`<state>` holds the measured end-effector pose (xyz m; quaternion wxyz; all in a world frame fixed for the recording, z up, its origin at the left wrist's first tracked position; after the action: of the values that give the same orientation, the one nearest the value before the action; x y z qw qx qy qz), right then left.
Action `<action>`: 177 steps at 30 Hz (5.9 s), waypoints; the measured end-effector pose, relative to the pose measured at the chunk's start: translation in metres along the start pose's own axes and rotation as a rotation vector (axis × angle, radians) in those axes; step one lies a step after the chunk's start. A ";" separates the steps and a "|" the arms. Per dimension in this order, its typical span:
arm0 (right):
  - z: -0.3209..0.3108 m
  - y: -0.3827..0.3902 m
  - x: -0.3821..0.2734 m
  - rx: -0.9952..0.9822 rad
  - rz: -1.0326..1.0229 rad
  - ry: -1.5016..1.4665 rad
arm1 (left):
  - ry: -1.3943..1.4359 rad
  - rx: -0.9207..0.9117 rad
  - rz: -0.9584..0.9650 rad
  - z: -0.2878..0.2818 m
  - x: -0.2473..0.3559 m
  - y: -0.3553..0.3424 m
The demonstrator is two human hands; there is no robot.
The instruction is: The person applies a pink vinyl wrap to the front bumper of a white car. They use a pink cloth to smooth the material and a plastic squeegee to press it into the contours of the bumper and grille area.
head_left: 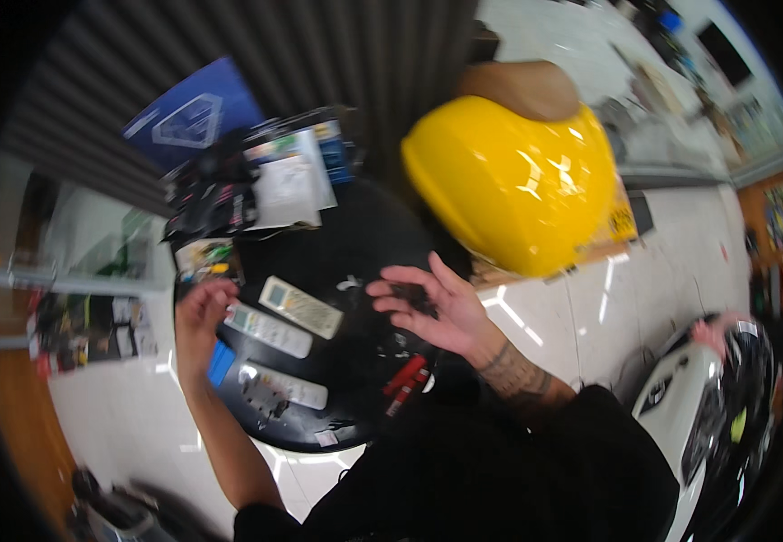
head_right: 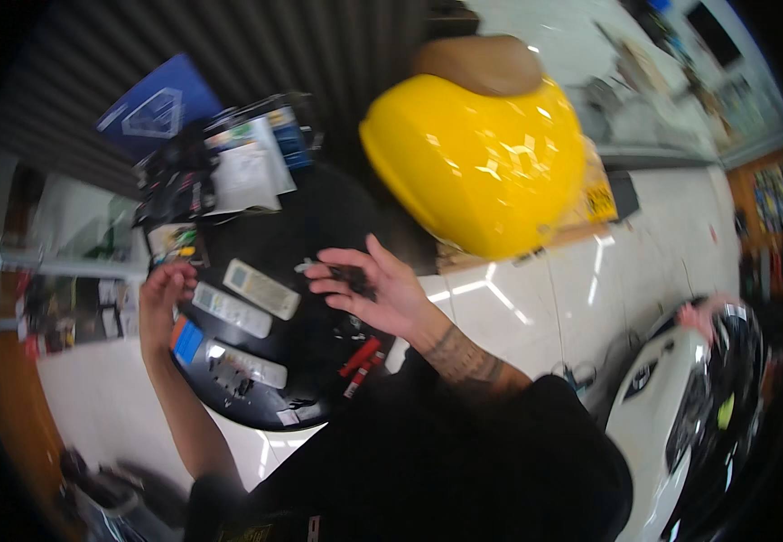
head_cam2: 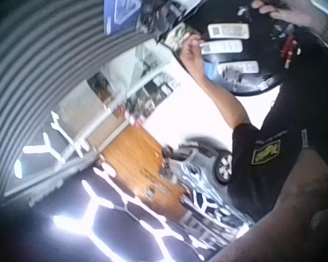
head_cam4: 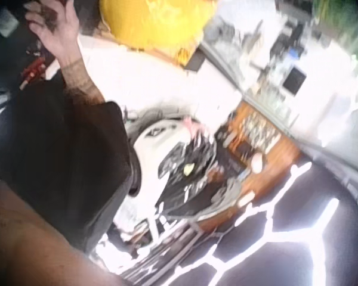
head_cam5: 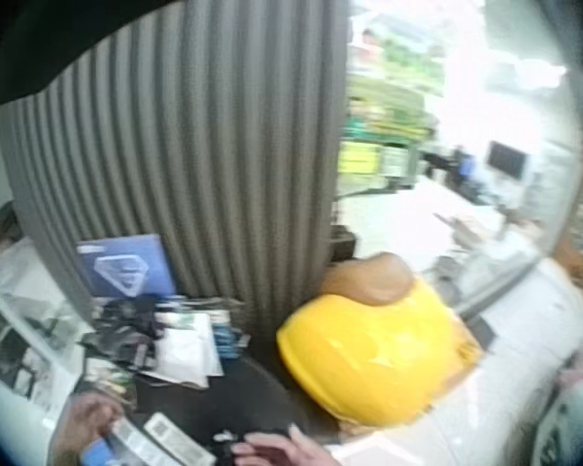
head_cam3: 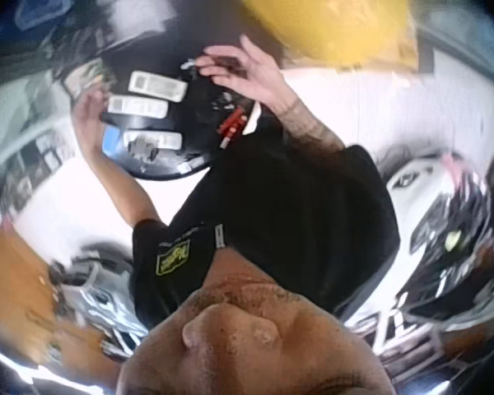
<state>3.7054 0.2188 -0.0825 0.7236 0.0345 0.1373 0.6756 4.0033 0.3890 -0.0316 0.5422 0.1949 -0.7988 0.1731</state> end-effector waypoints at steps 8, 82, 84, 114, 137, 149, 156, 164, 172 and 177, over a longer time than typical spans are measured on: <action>-0.004 0.053 0.025 0.179 -0.523 0.175 | 1.525 -0.383 -0.336 0.255 0.018 0.055; -0.482 1.651 -0.836 2.394 -1.488 0.728 | 0.767 -1.985 -0.739 2.147 0.752 0.107; -0.485 1.676 -0.850 2.472 -1.442 0.685 | 0.752 -2.133 -0.770 2.177 0.767 0.107; -0.616 1.880 -0.662 2.396 -1.781 -0.761 | 0.151 -2.689 -0.264 2.368 0.784 0.418; -0.676 2.065 -0.604 2.966 -0.976 -1.475 | -0.630 -2.699 -0.645 2.525 0.780 0.621; -0.694 2.088 -0.609 3.078 -0.418 -1.170 | -0.478 -2.615 -0.459 2.512 0.775 0.623; -0.692 2.101 -0.613 2.890 -0.142 -1.247 | -0.474 -2.617 -0.480 2.514 0.773 0.624; -0.697 2.110 -0.617 2.803 -0.044 -1.263 | -0.436 -2.594 -0.431 2.513 0.773 0.623; -0.691 2.117 -0.596 2.731 -0.268 -1.247 | -0.458 -2.619 -0.432 2.514 0.771 0.622; -0.679 2.142 -0.553 2.072 -0.509 -1.316 | -0.478 -2.647 -0.371 2.514 0.772 0.622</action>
<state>1.4373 -0.2373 -0.1458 0.3974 0.8895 0.2190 -0.0537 1.4252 -0.3958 -0.2369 0.1862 -0.3389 -0.4011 -0.8304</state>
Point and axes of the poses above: each hand's wrist, its own y-axis away from the middle knuckle, its own z-axis out of the palm, x = y × z, the point moved 2 cm from there along -y, towards the middle knuckle, and after that the axes turned 11 degrees about z, right-handed, at the moved point
